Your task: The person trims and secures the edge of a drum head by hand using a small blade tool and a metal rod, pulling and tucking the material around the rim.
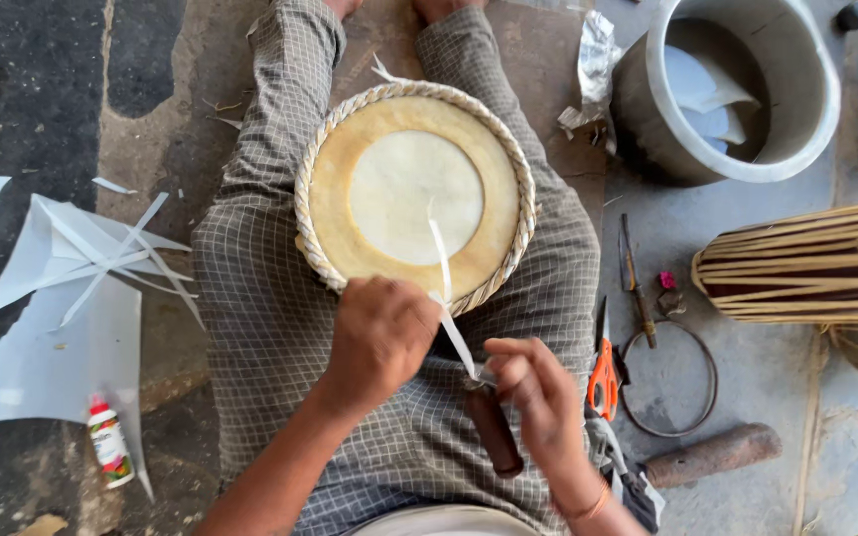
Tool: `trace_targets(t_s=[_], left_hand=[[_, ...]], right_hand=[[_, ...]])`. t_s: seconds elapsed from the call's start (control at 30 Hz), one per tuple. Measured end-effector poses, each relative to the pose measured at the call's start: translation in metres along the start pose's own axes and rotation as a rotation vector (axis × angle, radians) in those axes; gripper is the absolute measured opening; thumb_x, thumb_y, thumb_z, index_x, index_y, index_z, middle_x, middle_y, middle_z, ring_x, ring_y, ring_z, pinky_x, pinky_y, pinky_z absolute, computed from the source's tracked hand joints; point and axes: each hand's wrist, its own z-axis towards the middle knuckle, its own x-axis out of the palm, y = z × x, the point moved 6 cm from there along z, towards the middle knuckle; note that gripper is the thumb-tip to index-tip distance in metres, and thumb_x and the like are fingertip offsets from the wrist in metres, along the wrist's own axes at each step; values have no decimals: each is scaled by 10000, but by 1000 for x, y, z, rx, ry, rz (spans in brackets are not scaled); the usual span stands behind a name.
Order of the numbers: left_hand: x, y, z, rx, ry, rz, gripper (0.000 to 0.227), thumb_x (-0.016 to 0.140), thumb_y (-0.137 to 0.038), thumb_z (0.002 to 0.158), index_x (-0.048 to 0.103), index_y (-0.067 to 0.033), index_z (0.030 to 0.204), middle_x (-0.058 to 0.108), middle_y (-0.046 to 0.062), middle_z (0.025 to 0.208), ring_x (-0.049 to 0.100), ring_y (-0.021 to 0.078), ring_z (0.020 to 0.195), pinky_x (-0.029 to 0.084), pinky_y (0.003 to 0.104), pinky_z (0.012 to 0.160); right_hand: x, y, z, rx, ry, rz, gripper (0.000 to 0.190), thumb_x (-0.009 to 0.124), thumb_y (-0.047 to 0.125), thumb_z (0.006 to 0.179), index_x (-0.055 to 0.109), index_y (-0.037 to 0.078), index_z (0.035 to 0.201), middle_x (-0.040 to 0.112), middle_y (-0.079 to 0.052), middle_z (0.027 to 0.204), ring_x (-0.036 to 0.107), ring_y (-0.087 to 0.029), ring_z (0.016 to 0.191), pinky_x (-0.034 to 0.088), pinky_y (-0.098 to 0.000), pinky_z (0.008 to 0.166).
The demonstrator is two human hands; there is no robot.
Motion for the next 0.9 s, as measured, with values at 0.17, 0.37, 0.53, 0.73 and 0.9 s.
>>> trace_targets(t_s=[0.17,0.37,0.53,0.73,0.9], left_hand=[[-1,-19,-11,194,83,179,128,727,-169,901,686,-113,1008,633,8,1018,605,161,904,439,364,840],[4,-21,-17,74,43,140,135,739,-141,914,685,-96,1029,633,15,1033,613,171,922,450,376,847],[12,-27,-32,-472,127,-341,149,759,-215,952,685,-88,926,628,16,820,631,159,747,506,325,657],[32,-28,-46,-770,204,-789,210,778,-256,881,696,-62,883,693,15,789,705,116,717,567,270,624],[22,-35,-27,-568,92,-573,216,749,-243,941,681,-61,849,652,21,757,651,146,674,503,314,583]], right_hand=[[20,2,20,189,311,82,304,666,244,1009,733,-52,1025,653,-13,766,540,-68,660,443,-229,572],[13,4,11,280,361,201,207,688,166,971,689,-30,1041,706,-4,847,555,-60,716,455,-216,641],[5,11,11,249,280,273,258,648,140,982,725,-22,1167,670,1,834,555,-73,726,467,-221,649],[12,37,5,-89,319,-92,314,611,6,967,720,30,1260,595,38,851,593,-59,751,505,-207,678],[13,26,21,-51,197,-33,243,622,-108,930,696,-13,1141,675,11,976,577,-67,861,494,-204,766]])
